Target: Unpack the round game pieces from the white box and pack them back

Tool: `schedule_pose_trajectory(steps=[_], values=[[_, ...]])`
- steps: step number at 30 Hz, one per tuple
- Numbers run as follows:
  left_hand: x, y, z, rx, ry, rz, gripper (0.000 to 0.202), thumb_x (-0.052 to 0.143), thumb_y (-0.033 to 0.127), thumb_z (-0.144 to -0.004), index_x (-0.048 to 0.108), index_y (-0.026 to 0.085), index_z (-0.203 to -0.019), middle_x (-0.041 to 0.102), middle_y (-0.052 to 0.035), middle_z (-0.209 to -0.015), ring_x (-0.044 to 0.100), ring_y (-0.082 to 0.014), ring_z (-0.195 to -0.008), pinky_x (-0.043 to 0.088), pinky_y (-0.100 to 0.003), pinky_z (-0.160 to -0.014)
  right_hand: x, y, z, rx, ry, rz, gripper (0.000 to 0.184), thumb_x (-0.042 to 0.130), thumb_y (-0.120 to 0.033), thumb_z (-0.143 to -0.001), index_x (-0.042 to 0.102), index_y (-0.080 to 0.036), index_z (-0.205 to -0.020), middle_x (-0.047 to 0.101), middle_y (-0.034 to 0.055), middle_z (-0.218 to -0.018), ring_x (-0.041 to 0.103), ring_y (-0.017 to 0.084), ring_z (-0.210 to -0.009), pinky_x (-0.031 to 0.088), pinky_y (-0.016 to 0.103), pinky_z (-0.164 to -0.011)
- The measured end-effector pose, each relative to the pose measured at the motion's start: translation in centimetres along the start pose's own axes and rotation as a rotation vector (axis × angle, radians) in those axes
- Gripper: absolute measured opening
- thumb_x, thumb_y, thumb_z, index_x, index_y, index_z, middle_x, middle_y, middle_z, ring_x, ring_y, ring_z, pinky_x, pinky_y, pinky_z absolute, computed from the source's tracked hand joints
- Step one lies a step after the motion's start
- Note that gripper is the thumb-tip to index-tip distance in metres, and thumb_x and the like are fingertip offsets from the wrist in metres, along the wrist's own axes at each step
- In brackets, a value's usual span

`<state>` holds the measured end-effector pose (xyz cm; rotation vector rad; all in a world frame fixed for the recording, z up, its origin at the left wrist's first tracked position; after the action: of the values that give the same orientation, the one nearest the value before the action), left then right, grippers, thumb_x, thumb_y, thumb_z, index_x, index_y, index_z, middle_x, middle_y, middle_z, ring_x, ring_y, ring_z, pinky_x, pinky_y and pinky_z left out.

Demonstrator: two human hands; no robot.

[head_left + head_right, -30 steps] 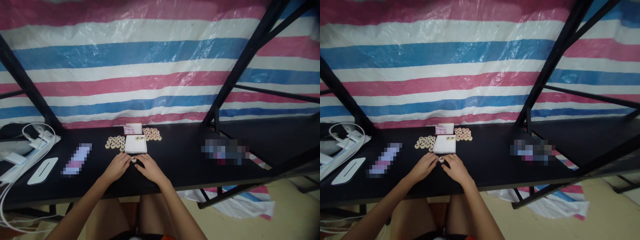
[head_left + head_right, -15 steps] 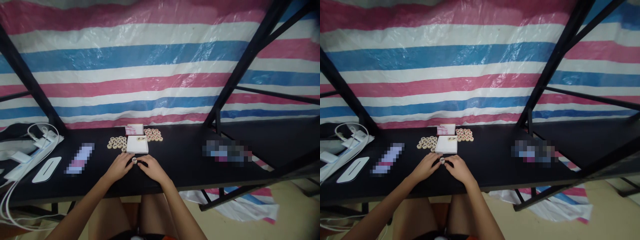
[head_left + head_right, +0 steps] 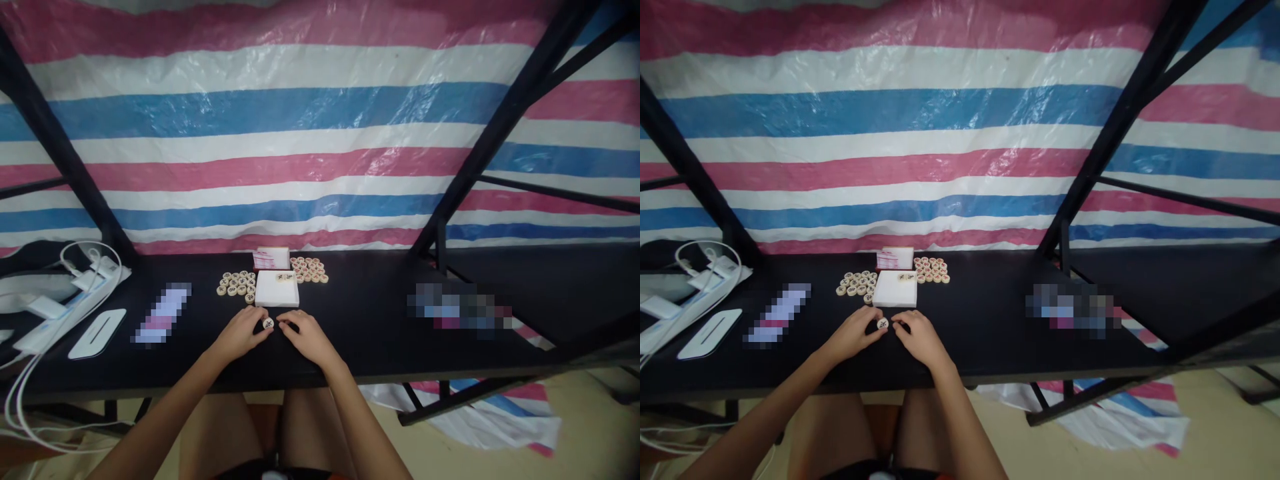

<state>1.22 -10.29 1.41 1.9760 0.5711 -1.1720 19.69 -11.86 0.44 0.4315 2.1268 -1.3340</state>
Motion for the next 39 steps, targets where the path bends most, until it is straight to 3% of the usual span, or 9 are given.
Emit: schedule_pose_trajectory(steps=[15, 21, 28, 34, 39], values=[[-0.3, 0.3, 0.4, 0.166, -0.025, 0.039, 0.024, 0.043, 0.025, -0.094, 0.060, 0.021, -0.111, 0.067, -0.0053, -0.103, 0.059, -0.0173, -0.093, 0.047, -0.032, -0.086, 0.2, -0.4, 0.0, -0.035, -0.023, 0.027, 0.015, 0.062, -0.022, -0.084, 0.066, -0.021, -0.099, 0.068, 0.0033, -0.097, 0.057, 0.018, -0.095, 0.044, 0.032, -0.089], [-0.3, 0.4, 0.1, 0.146, -0.063, 0.038, 0.023, 0.044, 0.033, -0.095, 0.061, 0.022, -0.106, 0.068, -0.0031, -0.098, 0.060, -0.0160, -0.086, 0.047, -0.029, -0.080, 0.3, -0.1, -0.1, -0.034, -0.009, 0.033, 0.014, 0.054, -0.026, -0.090, 0.067, -0.022, -0.093, 0.067, 0.0026, -0.093, 0.058, 0.016, -0.092, 0.044, 0.030, -0.087], [-0.2, 0.1, 0.1, 0.101, -0.028, 0.009, 0.024, 0.051, 0.039, -0.091, 0.063, 0.021, -0.102, 0.066, -0.0039, -0.097, 0.057, -0.0184, -0.091, 0.045, -0.033, -0.085, 0.7, 0.7, -0.2, 0.004, 0.045, 0.061, 0.014, 0.057, -0.028, -0.088, 0.066, -0.020, -0.094, 0.065, 0.0040, -0.091, 0.058, 0.017, -0.090, 0.045, 0.031, -0.086], [-0.4, 0.5, 0.0, 0.148, 0.010, -0.005, 0.023, 0.050, 0.034, -0.091, 0.063, 0.022, -0.106, 0.063, -0.0051, -0.100, 0.057, -0.0179, -0.093, 0.047, -0.032, -0.086, 0.6, 0.5, -0.3, 0.015, 0.048, 0.051, 0.011, 0.057, -0.022, -0.086, 0.066, -0.019, -0.093, 0.066, 0.0043, -0.092, 0.058, 0.018, -0.092, 0.046, 0.032, -0.087], [-0.7, 0.5, 0.6, 0.209, -0.011, -0.061, 0.020, 0.047, 0.027, -0.092, 0.065, 0.021, -0.101, 0.064, -0.0052, -0.100, 0.057, -0.0170, -0.091, 0.047, -0.031, -0.084, 0.1, 0.2, -0.1, 0.033, 0.080, 0.004, 0.016, 0.053, -0.022, -0.087, 0.066, -0.021, -0.096, 0.063, 0.0036, -0.094, 0.059, 0.014, -0.078, 0.049, 0.029, -0.080]])
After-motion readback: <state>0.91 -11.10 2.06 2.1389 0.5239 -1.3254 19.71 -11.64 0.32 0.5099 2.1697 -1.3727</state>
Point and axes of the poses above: each hand's wrist, its own z-axis away from the middle knuckle, its own x-axis out of the palm, y = z × x, the point moved 2 cm from there along -z, towards the middle knuckle
